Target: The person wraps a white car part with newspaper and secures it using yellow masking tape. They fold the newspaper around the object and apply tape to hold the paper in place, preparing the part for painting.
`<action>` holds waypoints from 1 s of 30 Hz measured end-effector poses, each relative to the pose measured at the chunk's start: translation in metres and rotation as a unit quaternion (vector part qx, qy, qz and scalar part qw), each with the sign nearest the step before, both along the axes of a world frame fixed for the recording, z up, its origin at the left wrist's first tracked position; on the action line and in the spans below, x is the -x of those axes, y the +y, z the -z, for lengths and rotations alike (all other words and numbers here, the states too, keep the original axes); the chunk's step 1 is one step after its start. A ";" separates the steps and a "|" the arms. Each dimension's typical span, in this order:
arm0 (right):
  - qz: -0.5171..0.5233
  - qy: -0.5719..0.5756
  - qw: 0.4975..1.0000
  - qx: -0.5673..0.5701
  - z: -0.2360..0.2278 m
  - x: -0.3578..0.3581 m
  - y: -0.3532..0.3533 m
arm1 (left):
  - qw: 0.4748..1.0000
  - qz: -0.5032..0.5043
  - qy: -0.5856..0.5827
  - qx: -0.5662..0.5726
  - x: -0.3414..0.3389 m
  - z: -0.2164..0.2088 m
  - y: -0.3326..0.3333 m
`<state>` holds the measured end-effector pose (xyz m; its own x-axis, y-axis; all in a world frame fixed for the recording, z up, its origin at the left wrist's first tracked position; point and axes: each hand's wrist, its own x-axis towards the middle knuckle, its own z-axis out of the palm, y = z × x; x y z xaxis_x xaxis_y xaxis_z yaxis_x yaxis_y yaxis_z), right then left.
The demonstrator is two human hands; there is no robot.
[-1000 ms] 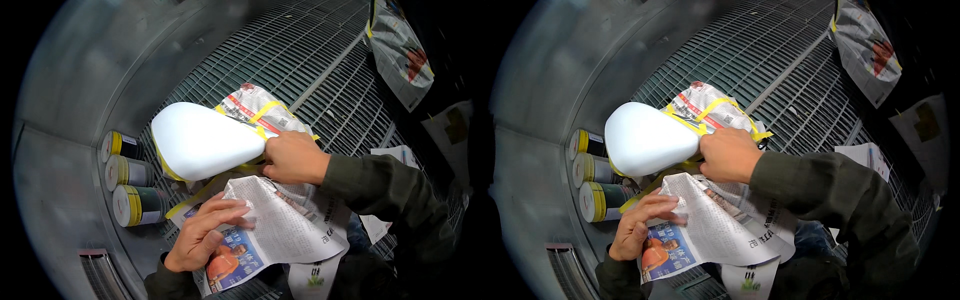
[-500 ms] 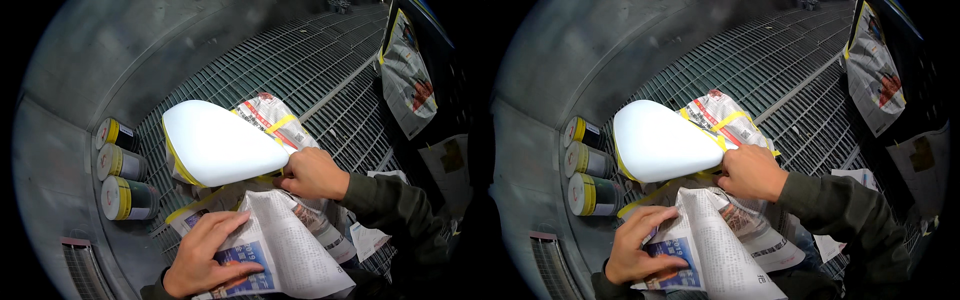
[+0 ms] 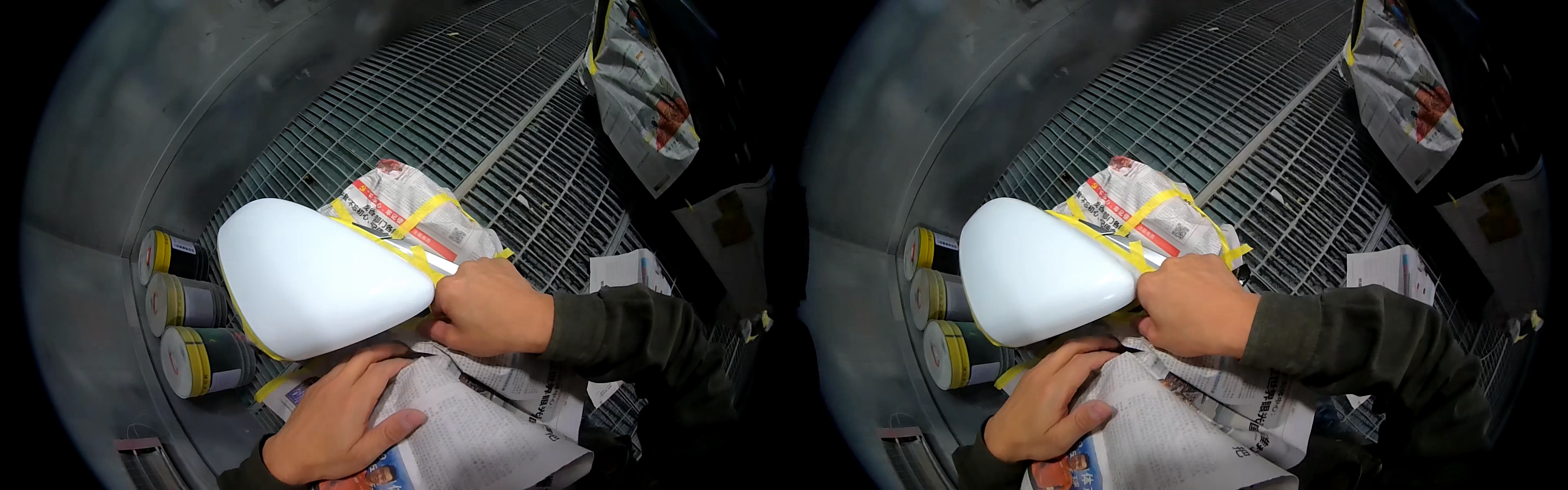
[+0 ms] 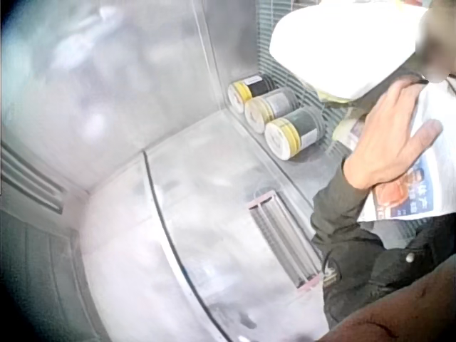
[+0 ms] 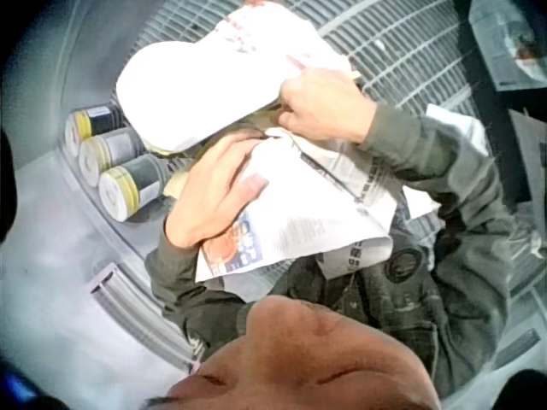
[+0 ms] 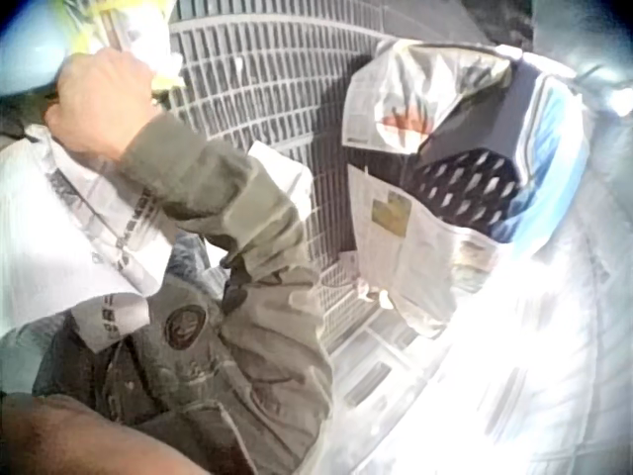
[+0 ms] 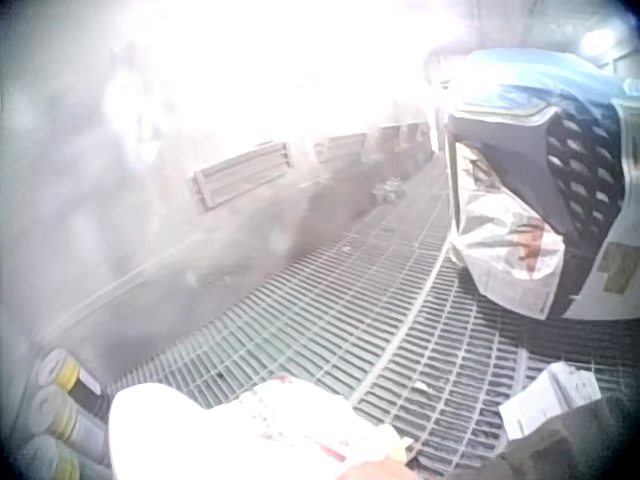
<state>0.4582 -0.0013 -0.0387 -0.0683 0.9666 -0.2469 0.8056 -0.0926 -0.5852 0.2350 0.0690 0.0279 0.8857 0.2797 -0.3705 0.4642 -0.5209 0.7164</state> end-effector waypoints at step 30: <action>-0.018 0.036 0.999 -0.029 -0.006 -0.030 -0.003 | 0.984 0.061 0.168 -0.027 -0.022 -0.003 0.010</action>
<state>0.4884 -0.0044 -0.0332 -0.1196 0.9758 -0.1829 0.7633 -0.0275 -0.6454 0.2574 0.0790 0.0311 0.7446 0.2059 -0.6349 0.6007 -0.6214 0.5030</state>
